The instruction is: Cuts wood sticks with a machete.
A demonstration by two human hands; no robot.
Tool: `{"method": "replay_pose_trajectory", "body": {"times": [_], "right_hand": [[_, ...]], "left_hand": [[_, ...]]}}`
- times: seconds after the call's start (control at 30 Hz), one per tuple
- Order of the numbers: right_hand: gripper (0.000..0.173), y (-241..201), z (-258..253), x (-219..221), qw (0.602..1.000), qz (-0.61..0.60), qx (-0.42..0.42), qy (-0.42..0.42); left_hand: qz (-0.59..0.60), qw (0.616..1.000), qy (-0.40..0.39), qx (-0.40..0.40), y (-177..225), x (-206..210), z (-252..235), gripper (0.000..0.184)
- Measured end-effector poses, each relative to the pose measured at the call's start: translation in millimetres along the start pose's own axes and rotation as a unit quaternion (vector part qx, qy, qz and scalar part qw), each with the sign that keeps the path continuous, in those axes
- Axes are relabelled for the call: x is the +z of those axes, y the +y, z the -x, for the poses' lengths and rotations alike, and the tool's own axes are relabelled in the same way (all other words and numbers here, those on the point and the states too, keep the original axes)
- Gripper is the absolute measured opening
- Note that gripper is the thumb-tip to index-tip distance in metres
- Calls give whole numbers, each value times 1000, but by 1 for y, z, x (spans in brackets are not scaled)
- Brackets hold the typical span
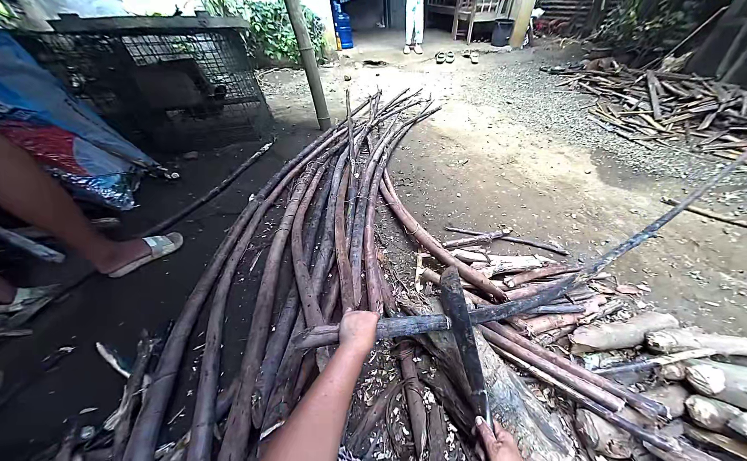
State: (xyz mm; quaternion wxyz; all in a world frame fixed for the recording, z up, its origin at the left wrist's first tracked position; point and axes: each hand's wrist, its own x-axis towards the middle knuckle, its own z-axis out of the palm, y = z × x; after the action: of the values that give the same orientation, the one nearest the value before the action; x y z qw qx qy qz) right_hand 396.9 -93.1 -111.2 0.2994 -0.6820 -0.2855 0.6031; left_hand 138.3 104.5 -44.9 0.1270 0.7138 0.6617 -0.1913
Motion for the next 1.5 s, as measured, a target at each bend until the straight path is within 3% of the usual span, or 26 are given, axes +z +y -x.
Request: {"method": "replay_pose_trajectory", "body": {"times": [0.1,0.2,0.3,0.4,0.53,0.6,0.67,0.7,0.73,0.77,0.83,0.87,0.9,0.97,1.07,1.23,1.33,1.43,1.5], "right_hand": [[35,4,-2,-8,988,147,-35,37],[37,-5,4,-19,976,203,-62,48],[35,-32,17,-34,977,170,-116,50],[30,-87,50,-48,955,59,-284,66],[19,-175,81,-72,791,-52,-599,115],[16,-224,93,-79,694,-85,-696,163],[23,-258,92,-74,627,-154,-734,209],[27,-257,85,-68,632,-168,-721,228],[29,-236,73,-58,677,-143,-679,246],[32,-194,55,-43,755,-79,-598,258],[39,-85,15,-9,910,114,-342,204],[41,-44,1,4,956,187,-191,123],[39,-17,-11,12,973,211,-80,51],[33,-5,-22,14,984,180,3,-7],[37,-21,-16,-7,981,194,13,-18],[49,-61,-2,-32,897,442,2,25],[47,-62,4,-38,853,520,0,35],[48,-54,-1,-42,871,490,-3,9],[44,-39,-5,-38,926,377,-16,-13]], "left_hand": [[-2,999,39,-2,9,5,12,43],[-18,999,43,-8,10,11,9,43],[-26,998,49,-16,9,18,4,44],[-41,997,57,-21,8,20,-3,41],[-53,997,49,-26,7,17,-8,41],[-55,997,51,-27,7,18,-8,41],[-52,997,54,-25,6,21,-9,38],[-50,997,58,-21,5,22,-9,36],[-47,997,60,-19,5,22,-9,35],[-46,997,60,-17,4,24,-9,34],[-42,997,66,-19,4,23,-9,33],[-38,997,65,-20,4,23,-7,34],[-35,997,65,-21,4,24,-6,35],[-32,997,72,-19,3,20,-6,36],[-31,996,80,-16,6,25,-3,35],[-30,998,60,-17,0,5,2,41],[-27,998,42,-29,-9,0,1,41],[-33,998,30,-38,-5,3,0,42],[-30,998,26,-41,-3,5,3,42]]}}
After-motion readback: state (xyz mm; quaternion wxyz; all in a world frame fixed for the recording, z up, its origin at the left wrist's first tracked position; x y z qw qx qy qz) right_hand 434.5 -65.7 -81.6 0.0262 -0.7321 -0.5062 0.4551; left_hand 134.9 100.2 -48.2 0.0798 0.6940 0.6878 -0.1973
